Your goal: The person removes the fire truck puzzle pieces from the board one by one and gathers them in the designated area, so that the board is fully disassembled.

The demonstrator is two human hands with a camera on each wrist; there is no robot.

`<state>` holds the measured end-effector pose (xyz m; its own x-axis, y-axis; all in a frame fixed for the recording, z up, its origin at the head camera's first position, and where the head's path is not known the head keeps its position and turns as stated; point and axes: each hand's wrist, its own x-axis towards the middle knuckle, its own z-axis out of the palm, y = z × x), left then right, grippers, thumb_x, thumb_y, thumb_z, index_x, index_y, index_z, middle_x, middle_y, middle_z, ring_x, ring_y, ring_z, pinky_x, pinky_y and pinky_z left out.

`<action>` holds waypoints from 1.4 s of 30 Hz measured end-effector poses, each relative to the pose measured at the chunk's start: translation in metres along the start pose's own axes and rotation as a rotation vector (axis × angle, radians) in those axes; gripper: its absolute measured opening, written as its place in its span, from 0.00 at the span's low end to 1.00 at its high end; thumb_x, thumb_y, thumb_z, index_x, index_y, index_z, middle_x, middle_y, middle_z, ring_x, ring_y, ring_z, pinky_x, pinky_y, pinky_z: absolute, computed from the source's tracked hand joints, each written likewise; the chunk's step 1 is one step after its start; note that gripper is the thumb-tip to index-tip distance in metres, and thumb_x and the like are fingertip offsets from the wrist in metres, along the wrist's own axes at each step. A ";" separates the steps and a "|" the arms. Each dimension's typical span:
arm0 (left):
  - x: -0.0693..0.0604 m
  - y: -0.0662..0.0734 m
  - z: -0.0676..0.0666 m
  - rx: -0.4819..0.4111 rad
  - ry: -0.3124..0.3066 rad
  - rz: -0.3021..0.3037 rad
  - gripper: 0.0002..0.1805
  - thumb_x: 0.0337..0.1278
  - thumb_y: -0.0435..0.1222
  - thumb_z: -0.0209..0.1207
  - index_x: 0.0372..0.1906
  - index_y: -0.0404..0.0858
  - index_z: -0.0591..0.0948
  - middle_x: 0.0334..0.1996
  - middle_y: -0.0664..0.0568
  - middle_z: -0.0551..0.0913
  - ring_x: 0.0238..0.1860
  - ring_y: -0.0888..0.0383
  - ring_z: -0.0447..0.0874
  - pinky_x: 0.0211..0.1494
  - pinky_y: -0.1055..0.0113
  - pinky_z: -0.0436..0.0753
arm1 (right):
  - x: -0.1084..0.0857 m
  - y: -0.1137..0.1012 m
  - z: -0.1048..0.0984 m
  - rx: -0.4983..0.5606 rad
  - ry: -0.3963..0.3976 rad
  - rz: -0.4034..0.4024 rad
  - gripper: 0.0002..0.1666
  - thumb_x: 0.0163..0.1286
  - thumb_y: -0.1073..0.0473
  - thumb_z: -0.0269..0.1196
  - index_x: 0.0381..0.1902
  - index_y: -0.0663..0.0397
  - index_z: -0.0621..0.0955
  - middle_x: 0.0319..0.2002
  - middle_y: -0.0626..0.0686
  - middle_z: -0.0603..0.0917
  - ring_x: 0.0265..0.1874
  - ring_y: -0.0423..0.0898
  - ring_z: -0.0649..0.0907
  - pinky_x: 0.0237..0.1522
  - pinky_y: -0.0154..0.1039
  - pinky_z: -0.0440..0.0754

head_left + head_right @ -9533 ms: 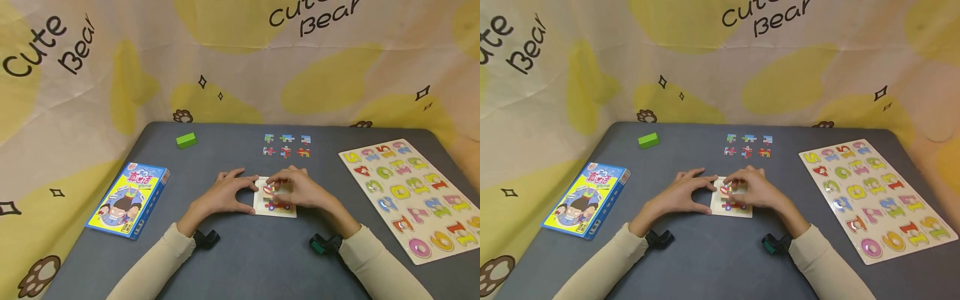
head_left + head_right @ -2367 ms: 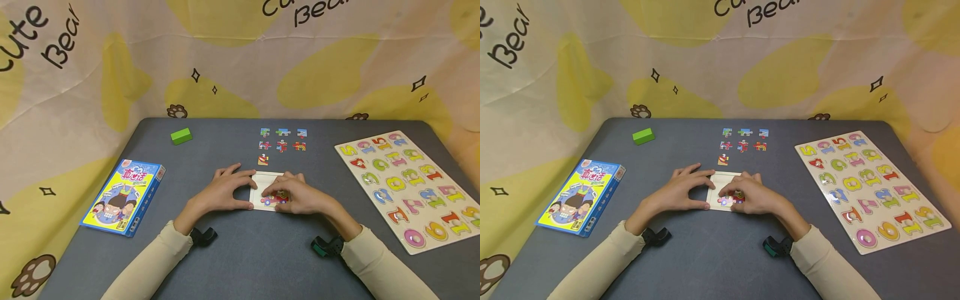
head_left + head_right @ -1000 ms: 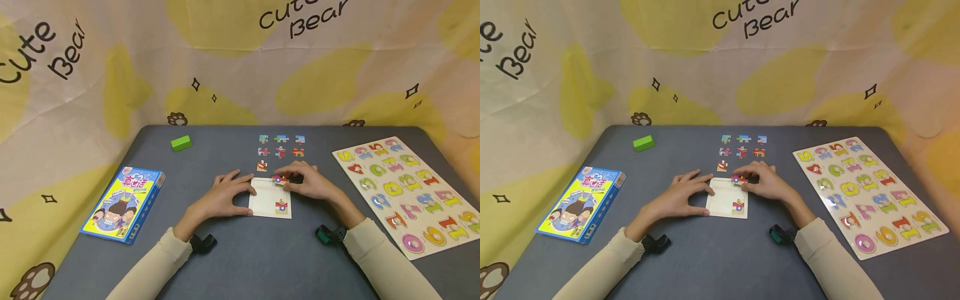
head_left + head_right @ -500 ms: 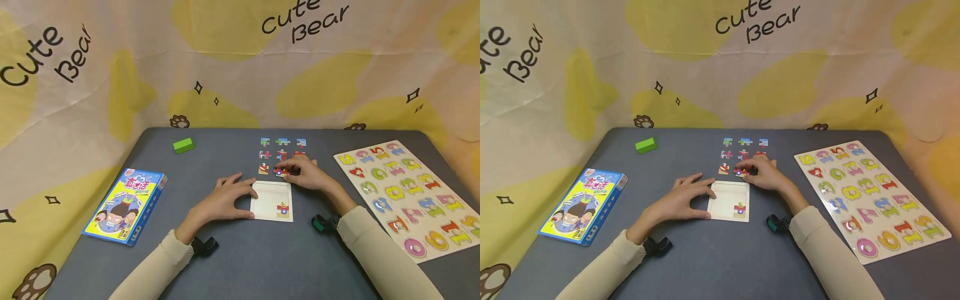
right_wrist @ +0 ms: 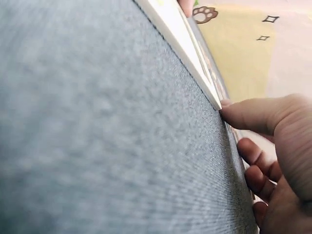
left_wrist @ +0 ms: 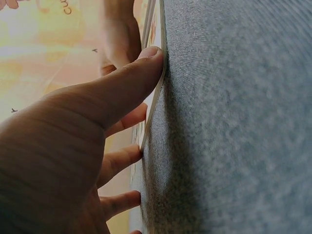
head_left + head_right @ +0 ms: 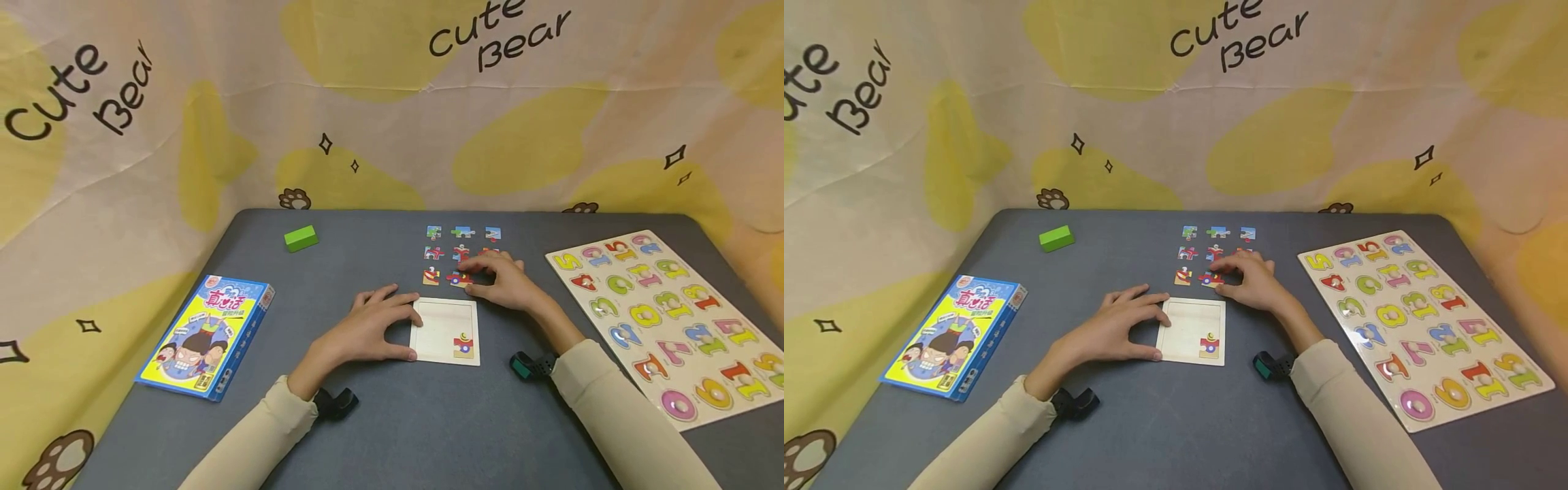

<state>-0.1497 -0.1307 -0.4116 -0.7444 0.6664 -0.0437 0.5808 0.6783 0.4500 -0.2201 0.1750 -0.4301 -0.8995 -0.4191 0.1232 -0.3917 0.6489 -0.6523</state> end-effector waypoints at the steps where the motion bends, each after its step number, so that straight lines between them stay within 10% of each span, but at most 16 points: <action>1: 0.000 0.000 0.000 -0.001 0.001 0.000 0.25 0.52 0.57 0.72 0.55 0.58 0.81 0.78 0.57 0.66 0.81 0.39 0.51 0.73 0.34 0.52 | -0.002 0.001 0.000 -0.004 0.022 0.011 0.22 0.61 0.58 0.75 0.53 0.49 0.86 0.46 0.54 0.84 0.46 0.52 0.73 0.47 0.51 0.54; 14: 0.001 0.000 0.001 0.004 0.009 -0.002 0.25 0.51 0.58 0.72 0.54 0.59 0.82 0.77 0.57 0.66 0.81 0.39 0.51 0.72 0.34 0.52 | -0.005 0.003 0.006 -0.056 0.134 0.056 0.14 0.58 0.54 0.76 0.41 0.50 0.87 0.39 0.54 0.82 0.42 0.53 0.72 0.47 0.56 0.55; 42: 0.001 0.000 0.001 -0.007 0.002 -0.006 0.25 0.52 0.57 0.72 0.55 0.59 0.81 0.78 0.57 0.66 0.81 0.39 0.51 0.72 0.35 0.53 | -0.005 0.001 0.005 0.002 0.131 0.069 0.17 0.62 0.55 0.74 0.48 0.51 0.87 0.42 0.55 0.82 0.43 0.52 0.72 0.48 0.54 0.54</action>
<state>-0.1504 -0.1300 -0.4128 -0.7486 0.6615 -0.0450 0.5738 0.6805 0.4557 -0.2148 0.1749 -0.4351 -0.9420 -0.2868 0.1744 -0.3276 0.6719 -0.6643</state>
